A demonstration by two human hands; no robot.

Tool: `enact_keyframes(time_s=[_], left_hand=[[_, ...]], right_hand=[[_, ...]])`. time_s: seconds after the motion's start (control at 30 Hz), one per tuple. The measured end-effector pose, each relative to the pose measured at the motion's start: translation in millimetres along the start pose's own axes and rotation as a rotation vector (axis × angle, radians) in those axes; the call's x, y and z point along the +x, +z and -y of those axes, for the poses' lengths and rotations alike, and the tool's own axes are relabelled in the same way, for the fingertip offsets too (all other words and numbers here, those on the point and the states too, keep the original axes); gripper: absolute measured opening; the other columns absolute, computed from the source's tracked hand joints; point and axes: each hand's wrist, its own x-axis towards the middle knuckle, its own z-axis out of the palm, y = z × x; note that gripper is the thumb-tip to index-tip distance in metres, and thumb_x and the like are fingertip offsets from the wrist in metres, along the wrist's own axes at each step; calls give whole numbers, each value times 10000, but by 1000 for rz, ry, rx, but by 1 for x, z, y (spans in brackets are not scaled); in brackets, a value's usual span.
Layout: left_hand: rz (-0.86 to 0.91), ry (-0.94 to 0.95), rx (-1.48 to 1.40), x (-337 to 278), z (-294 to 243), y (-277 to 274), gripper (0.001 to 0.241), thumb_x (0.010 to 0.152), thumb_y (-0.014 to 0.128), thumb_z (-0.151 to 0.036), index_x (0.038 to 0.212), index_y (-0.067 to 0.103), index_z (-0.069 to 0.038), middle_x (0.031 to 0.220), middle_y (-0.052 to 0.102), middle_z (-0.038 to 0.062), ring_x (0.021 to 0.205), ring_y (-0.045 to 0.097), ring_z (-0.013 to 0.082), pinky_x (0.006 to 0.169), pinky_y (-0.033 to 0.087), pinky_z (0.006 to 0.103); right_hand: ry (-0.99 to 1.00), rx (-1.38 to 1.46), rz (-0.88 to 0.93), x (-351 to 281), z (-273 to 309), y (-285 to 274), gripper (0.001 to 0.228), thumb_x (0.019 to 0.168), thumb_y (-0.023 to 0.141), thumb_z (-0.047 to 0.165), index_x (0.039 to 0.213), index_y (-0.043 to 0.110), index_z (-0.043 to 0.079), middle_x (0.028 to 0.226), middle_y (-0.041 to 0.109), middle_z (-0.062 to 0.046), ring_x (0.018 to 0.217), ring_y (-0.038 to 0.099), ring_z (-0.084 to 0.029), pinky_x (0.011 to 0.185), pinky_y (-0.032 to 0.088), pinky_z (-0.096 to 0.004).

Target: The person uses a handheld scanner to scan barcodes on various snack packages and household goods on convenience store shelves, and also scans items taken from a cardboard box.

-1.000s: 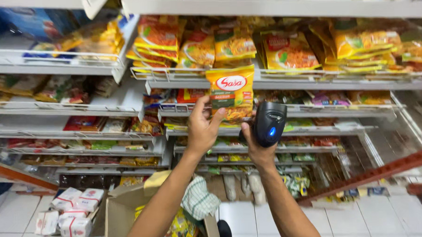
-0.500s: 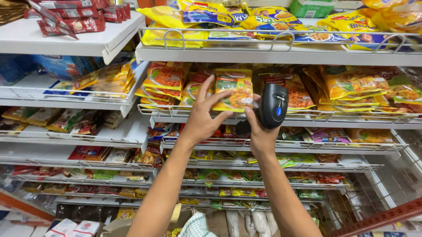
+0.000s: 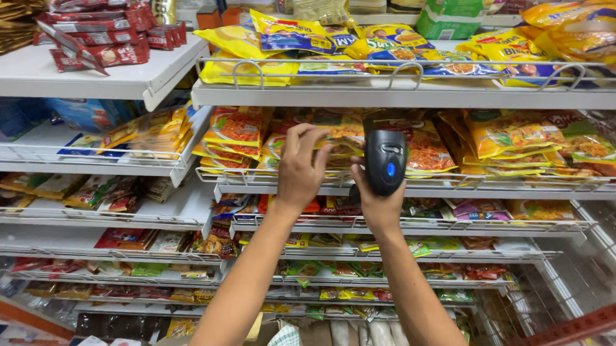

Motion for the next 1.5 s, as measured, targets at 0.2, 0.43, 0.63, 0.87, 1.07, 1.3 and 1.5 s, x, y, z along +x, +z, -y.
enact_keyframes(time_s=[0.2,0.43,0.63,0.87,1.07,1.3,1.5], left_hand=[[-80,2,155,-7,9,6,126,961,733,-145,1081,718,-110,1146,677,73,1064,634,242,939,413,388],[-69,-36,291,4,6,2,107,937,752,-190,1039,749,-156,1076,693,3,1063,638,221,1014,379,442],[-130,48,238,-29,-9,-17,230,1004,668,-259,1161,714,-98,1256,667,115,1275,573,344,1138,345,476],[-55,-156,198,-140,-7,-69,158,998,637,-200,1057,715,-75,1182,690,113,1212,618,346,1075,456,464],[-132,-494,339,-270,-9,-132,130,1005,626,-128,1048,703,-33,1114,686,129,1086,653,332,987,514,443],[-97,-1030,485,-447,-51,-211,189,1014,608,-149,1154,673,-39,1152,658,149,1090,657,359,949,524,425],[171,-1294,644,-577,-69,-264,476,922,691,-262,1295,604,20,1273,585,270,1130,587,461,939,500,498]], right_hand=[[31,-187,63,4,2,-8,198,923,798,94,1059,684,8,946,725,-17,854,669,-106,790,548,-267],[-130,-221,53,7,7,5,386,907,799,113,1197,566,12,1030,660,-22,912,628,-97,840,531,-264],[-202,-378,-21,-37,-37,-2,364,1029,713,62,1366,584,12,1113,665,-54,990,664,-166,926,546,-310],[12,-65,356,-135,-111,23,311,1052,622,103,1339,529,27,1214,582,-52,1085,597,-156,984,512,-316],[341,192,651,-240,-148,62,332,1019,646,115,1328,557,35,1213,613,-66,1085,617,-156,965,533,-329],[743,31,895,-390,-191,67,319,951,759,200,1191,647,23,1075,687,-58,965,654,-149,886,544,-319],[883,-167,975,-471,-211,58,381,942,775,288,1190,668,19,1085,708,-57,991,664,-160,898,538,-326]])
